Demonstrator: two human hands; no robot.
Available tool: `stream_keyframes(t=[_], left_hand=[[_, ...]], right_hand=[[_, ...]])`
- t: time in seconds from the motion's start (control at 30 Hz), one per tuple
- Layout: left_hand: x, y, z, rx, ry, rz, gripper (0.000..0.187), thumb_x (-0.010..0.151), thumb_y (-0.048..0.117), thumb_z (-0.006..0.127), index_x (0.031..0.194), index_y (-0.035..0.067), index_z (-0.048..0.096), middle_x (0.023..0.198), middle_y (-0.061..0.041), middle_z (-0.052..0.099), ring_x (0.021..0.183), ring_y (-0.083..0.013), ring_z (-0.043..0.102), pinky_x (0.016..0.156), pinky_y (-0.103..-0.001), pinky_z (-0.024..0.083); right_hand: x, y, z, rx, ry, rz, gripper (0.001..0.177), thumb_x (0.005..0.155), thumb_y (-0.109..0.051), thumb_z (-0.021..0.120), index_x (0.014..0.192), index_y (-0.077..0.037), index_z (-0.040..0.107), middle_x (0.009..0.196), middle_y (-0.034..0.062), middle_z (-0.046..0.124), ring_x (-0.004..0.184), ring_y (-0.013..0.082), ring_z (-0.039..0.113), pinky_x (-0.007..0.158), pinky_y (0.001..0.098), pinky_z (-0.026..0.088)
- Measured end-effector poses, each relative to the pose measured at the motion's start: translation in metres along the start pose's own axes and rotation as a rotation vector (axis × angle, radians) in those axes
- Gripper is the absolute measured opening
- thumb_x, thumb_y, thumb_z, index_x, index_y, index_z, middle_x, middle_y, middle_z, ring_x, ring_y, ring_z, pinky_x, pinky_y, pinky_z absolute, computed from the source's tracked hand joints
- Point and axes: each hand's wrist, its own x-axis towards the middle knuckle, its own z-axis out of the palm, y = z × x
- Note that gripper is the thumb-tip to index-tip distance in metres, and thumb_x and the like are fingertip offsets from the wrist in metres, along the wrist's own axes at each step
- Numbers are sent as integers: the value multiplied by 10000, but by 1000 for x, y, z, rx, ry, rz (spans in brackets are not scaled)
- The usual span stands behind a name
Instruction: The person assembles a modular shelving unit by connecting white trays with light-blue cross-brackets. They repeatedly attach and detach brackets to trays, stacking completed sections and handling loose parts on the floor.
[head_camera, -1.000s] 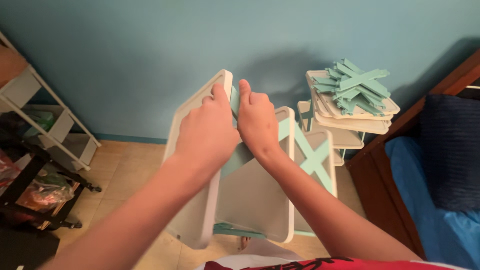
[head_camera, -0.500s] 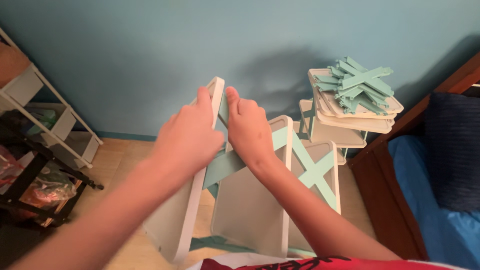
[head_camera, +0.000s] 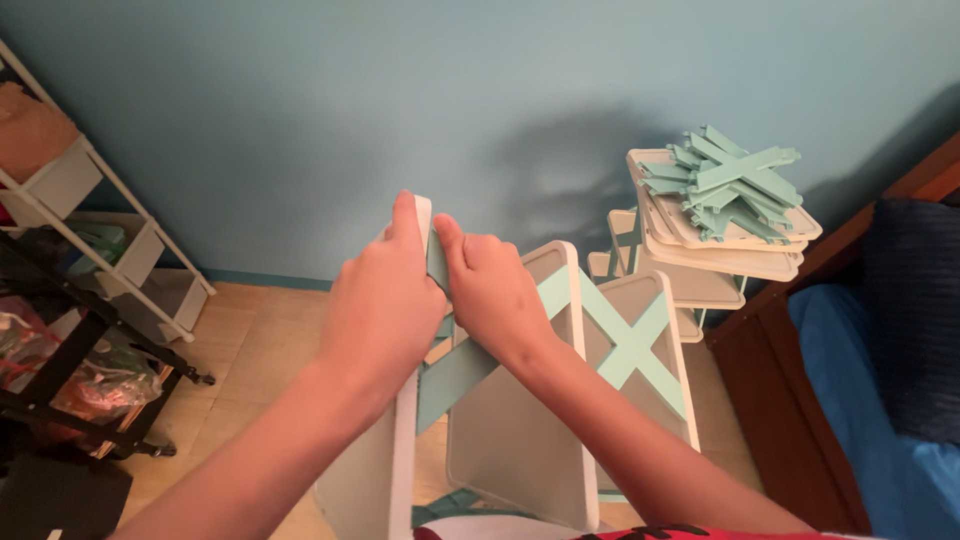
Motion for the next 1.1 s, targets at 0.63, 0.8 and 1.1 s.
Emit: stream_keyframes(t=[0.63,0.8,1.1], left_hand=[[47,-32,10,-490,325,-55,399,870,218,633,594,27,417,516,-19,316,531,-135,274,490,-367,279],[38,-7,-5,-419,383,-50,383,875,225,635,582,48,464,479,-20,363,486,-170,300,487,-353,316],[40,-10,-3,-366,343,67,349,939,259,695,731,22,544,683,-114,501,633,-251,430,600,-386,410]], right_hand=[[3,5,23,38,108,7,747,1017,-564,364,632,49,548,558,186,537,536,335,497,588,474,439],[4,12,21,83,151,-19,739,1036,-548,369,645,67,491,559,200,460,544,332,417,578,482,419],[6,14,23,123,181,-52,740,1040,-547,369,660,78,481,565,207,461,567,342,388,569,486,399]])
